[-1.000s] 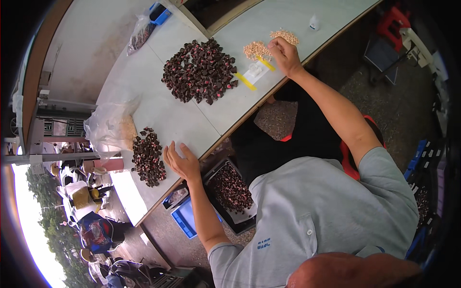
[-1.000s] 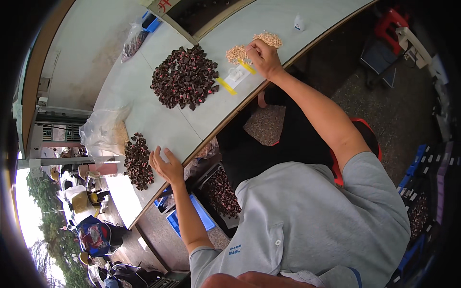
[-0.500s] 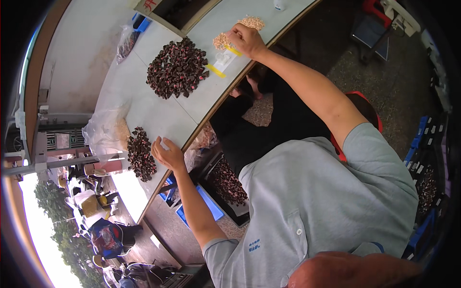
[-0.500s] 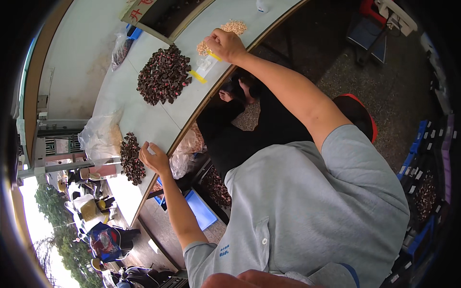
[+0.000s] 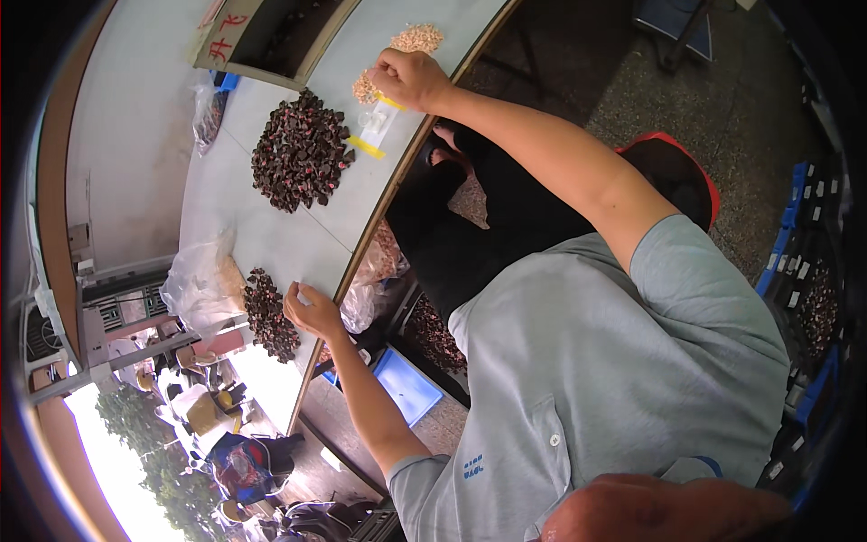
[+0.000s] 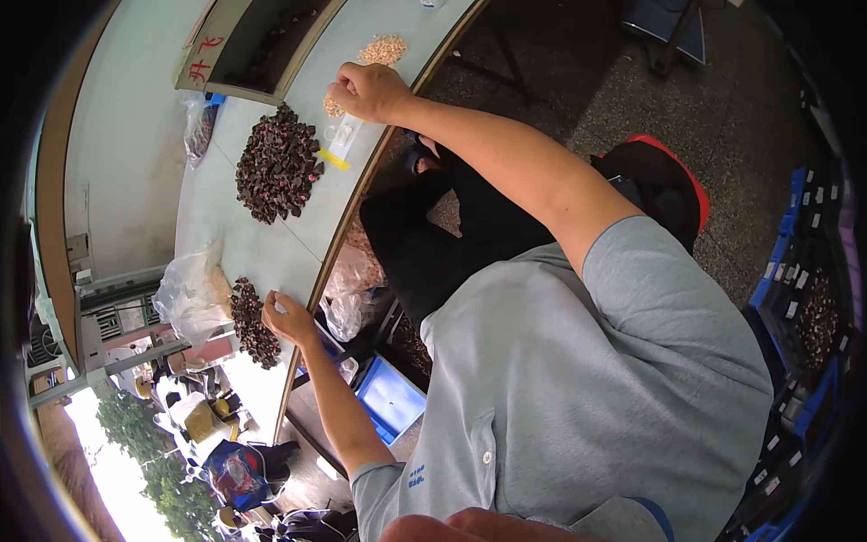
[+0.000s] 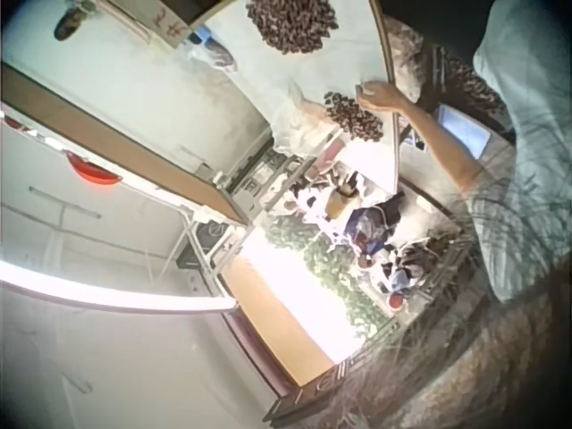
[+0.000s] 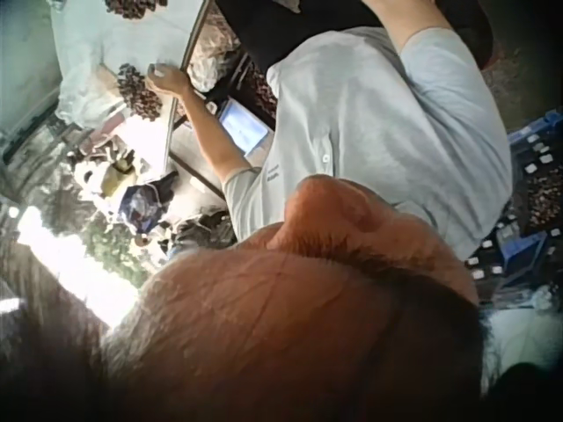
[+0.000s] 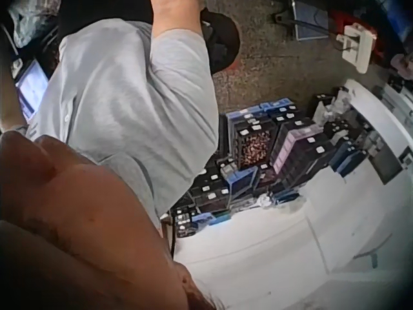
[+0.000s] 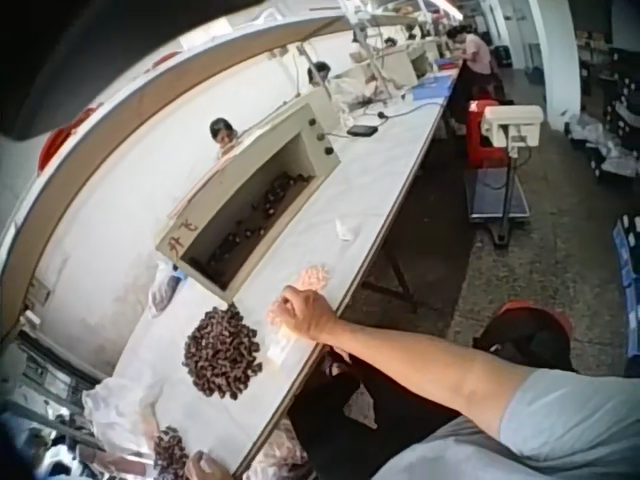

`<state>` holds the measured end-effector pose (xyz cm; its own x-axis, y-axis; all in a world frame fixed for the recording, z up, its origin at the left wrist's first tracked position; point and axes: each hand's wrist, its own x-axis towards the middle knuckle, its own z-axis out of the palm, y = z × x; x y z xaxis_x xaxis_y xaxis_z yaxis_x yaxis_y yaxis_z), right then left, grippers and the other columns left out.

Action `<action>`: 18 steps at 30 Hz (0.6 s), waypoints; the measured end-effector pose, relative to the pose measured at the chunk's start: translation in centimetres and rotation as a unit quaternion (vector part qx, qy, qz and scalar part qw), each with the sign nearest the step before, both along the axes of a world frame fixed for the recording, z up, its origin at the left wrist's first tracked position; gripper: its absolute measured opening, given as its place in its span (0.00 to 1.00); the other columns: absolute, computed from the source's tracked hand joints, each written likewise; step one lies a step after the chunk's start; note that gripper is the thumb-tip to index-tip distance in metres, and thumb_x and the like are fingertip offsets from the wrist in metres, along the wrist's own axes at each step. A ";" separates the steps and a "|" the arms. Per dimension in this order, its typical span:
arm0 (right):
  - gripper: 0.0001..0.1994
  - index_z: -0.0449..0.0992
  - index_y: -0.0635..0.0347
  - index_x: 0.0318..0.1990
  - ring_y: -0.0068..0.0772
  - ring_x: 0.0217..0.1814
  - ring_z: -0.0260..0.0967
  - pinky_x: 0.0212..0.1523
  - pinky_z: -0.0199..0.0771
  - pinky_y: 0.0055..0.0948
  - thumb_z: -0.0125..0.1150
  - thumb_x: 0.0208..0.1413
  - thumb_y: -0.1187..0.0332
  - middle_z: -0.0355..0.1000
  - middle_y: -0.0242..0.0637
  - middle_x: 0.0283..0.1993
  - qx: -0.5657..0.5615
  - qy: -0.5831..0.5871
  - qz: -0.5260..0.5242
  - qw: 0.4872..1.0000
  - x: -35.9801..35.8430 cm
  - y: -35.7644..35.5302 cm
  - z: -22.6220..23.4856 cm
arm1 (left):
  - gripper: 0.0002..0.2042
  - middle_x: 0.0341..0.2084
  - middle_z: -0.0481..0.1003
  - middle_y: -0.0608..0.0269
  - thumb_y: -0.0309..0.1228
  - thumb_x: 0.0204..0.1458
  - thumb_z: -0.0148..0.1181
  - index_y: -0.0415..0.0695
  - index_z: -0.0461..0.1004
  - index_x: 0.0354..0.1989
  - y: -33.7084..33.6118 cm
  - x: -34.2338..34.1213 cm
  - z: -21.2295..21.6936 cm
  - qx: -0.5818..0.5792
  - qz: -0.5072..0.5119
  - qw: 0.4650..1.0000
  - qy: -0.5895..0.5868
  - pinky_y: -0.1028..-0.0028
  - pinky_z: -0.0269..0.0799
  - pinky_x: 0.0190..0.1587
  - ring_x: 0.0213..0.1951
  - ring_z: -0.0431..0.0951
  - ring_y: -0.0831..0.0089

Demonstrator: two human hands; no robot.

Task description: The person assembles small figurine components by applying glue with an applicator and attaching small pieces onto them by hand.

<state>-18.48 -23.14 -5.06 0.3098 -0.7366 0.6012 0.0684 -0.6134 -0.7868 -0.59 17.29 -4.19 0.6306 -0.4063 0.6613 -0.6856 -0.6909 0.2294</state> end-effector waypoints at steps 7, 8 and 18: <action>0.16 0.74 0.62 0.29 0.31 0.19 0.69 0.24 0.69 0.32 0.60 0.58 0.57 0.71 0.36 0.18 -0.011 -0.004 -0.011 1.000 0.2 -0.1 0.0 | 0.13 0.41 0.78 0.50 0.31 0.57 0.54 0.35 0.78 0.42 -0.3 -0.6 0.3 0.006 0.016 1.000 0.010 0.57 0.66 0.56 0.51 0.73 0.53; 0.16 0.75 0.62 0.30 0.36 0.22 0.72 0.28 0.72 0.34 0.59 0.57 0.55 0.73 0.37 0.20 0.004 0.022 0.003 1.000 0.0 -0.1 0.3 | 0.13 0.41 0.78 0.50 0.31 0.57 0.55 0.35 0.78 0.42 -0.1 -0.4 0.2 0.003 0.012 1.000 0.002 0.57 0.66 0.56 0.51 0.73 0.53; 0.16 0.75 0.62 0.29 0.25 0.17 0.66 0.22 0.65 0.29 0.61 0.58 0.56 0.70 0.34 0.17 -0.003 0.012 0.007 1.000 0.1 -0.3 0.1 | 0.12 0.41 0.79 0.51 0.30 0.56 0.56 0.35 0.79 0.41 -0.3 -0.3 0.1 -0.010 0.009 1.000 -0.009 0.58 0.67 0.56 0.50 0.74 0.53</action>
<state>-18.37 -23.44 -5.01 0.3341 -0.7285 0.5980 0.0576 -0.6175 -0.7845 -0.91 17.01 -4.06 0.6248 -0.3822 0.6809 -0.6778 -0.6983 0.2300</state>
